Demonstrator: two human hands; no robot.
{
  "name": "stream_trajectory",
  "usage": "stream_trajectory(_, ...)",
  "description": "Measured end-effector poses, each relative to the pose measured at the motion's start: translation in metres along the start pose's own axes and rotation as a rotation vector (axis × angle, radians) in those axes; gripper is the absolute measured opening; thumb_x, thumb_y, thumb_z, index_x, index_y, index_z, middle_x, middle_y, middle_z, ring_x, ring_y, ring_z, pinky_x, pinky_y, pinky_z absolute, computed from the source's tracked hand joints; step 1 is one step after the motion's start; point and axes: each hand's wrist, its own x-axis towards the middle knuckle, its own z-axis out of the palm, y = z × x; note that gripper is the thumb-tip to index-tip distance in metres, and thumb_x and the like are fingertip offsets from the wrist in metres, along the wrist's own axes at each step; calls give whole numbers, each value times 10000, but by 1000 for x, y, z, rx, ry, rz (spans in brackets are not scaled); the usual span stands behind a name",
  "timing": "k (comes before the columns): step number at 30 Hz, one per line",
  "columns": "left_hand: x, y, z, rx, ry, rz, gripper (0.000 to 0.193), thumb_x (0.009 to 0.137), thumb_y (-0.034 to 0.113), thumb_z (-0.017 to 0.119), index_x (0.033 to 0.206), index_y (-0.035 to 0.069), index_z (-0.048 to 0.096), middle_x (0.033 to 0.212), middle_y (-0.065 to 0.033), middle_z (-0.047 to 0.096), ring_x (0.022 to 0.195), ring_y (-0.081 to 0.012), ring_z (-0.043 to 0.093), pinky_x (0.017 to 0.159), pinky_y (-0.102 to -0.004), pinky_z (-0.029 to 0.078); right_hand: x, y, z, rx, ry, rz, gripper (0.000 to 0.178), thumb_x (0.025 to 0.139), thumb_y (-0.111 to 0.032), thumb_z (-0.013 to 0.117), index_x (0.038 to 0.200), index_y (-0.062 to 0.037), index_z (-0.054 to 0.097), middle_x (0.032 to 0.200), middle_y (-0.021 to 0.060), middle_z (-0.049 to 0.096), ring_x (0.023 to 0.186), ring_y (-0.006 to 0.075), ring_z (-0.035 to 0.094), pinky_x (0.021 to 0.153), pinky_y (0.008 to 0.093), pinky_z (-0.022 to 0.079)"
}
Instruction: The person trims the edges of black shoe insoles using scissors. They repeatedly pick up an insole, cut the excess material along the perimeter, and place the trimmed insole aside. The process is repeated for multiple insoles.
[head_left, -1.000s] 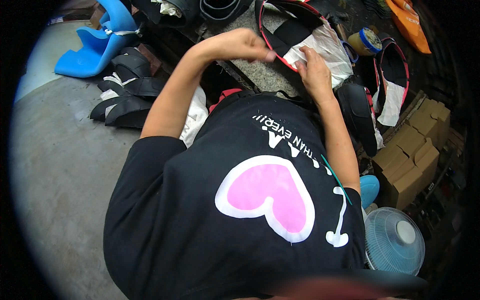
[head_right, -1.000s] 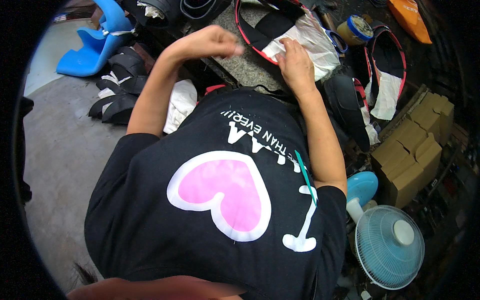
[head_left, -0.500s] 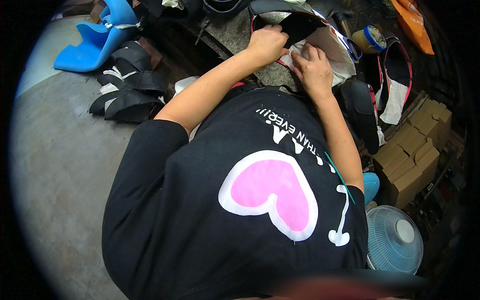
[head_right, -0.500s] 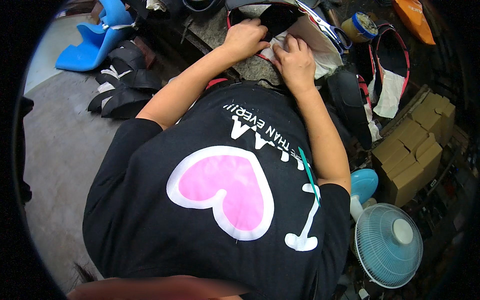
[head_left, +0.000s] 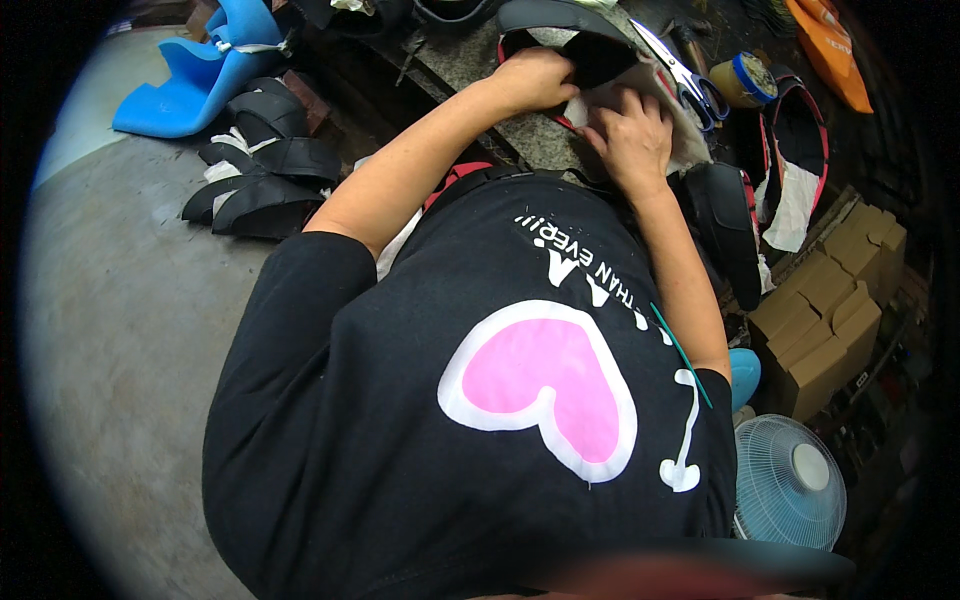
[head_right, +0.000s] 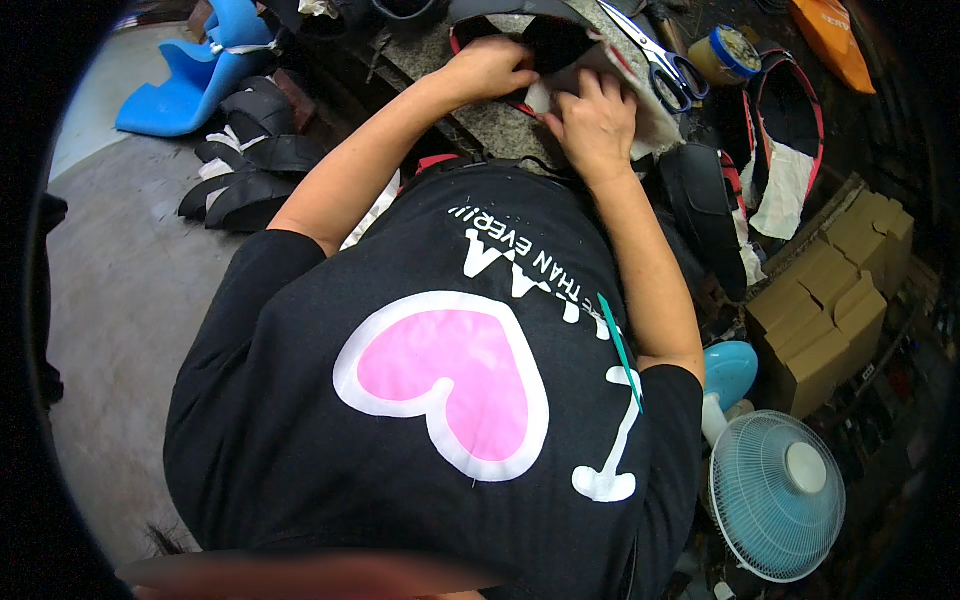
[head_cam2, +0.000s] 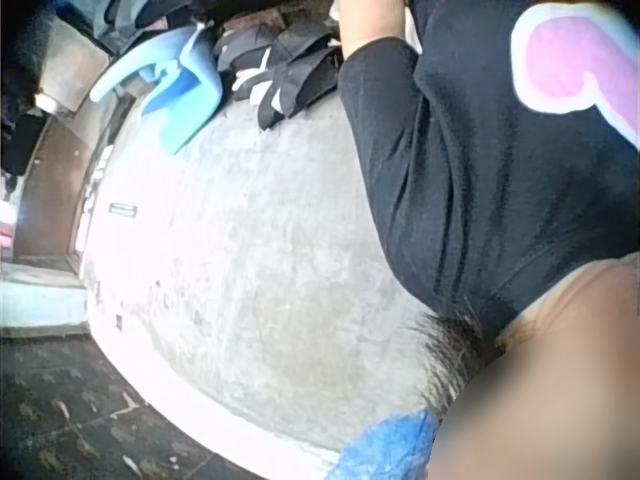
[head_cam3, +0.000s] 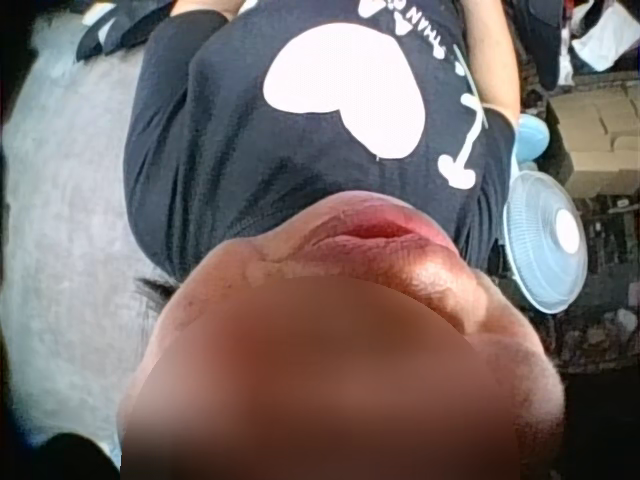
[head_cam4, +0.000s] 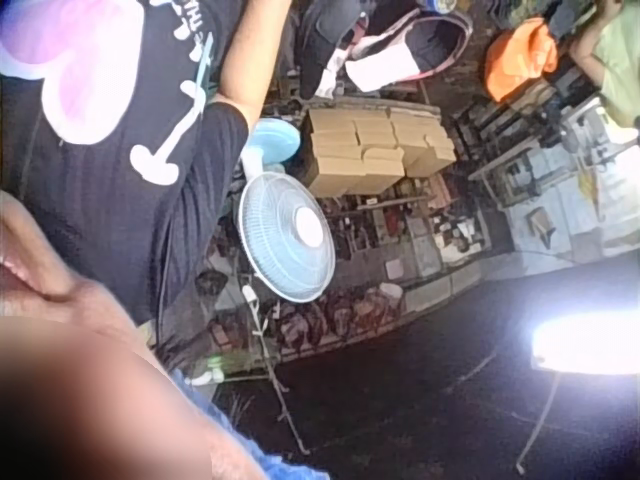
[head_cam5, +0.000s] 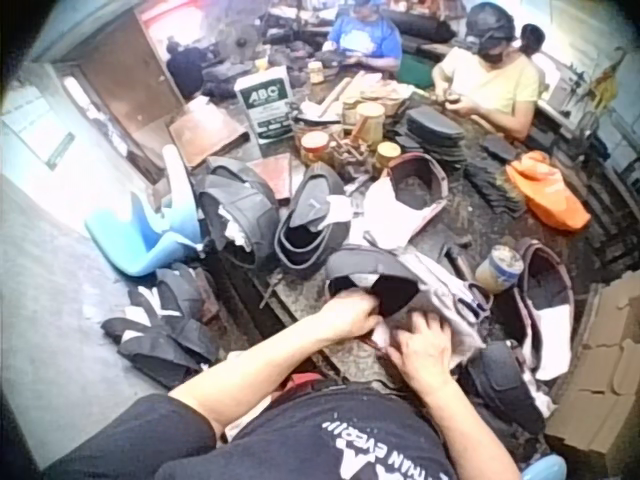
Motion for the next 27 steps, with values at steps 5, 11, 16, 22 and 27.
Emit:
stream_trajectory(5, -6, 10, 2, 120, 62, 89, 321, 765, 266, 673, 972, 22, 699, 1058, -215, 656, 1009, -371, 637, 893, -453, 510, 5, -4, 10, 232, 6, 23, 339, 735, -305, 760, 1024, -143, 689, 1085, 75, 623, 991, 285, 598, 855, 378, 504)
stream_trajectory(11, 12, 0, 5, 161, -152, 68, 293, 760, 195, 638, 977, 12, 707, 1007, -236, 676, 942, -380, 653, 858, -446, 520, 5, 5, 14, 283, -84, -12, 333, 799, -292, 729, 1106, -170, 685, 1089, 69, 644, 1006, 287, 615, 849, 382, 514)
stream_trajectory(16, 31, -8, 4, 18, -290, -68, 298, 795, 166, 619, 1044, 22, 698, 1005, -222, 689, 871, -325, 687, 795, -412, 553, 15, 3, 22, 346, -31, 13, 229, 852, -304, 659, 1043, -194, 720, 953, 112, 687, 866, 312, 660, 781, 414, 530)
stream_trajectory(22, 30, -11, -19, -7, -372, 24, 327, 778, 279, 631, 1011, 55, 681, 912, -213, 682, 840, -352, 665, 756, -447, 521, 27, 45, 10, 690, -312, 299, 304, 924, -295, 586, 1073, -54, 697, 905, 149, 706, 812, 250, 685, 753, 338, 512)
stream_trajectory(27, 23, 1, -24, 2, -287, 38, 369, 771, 322, 642, 1007, 39, 652, 907, -210, 675, 864, -360, 664, 766, -465, 519, 25, 45, 8, 667, -371, 229, 278, 916, -277, 614, 1062, -60, 710, 900, 137, 713, 800, 261, 688, 757, 331, 512)
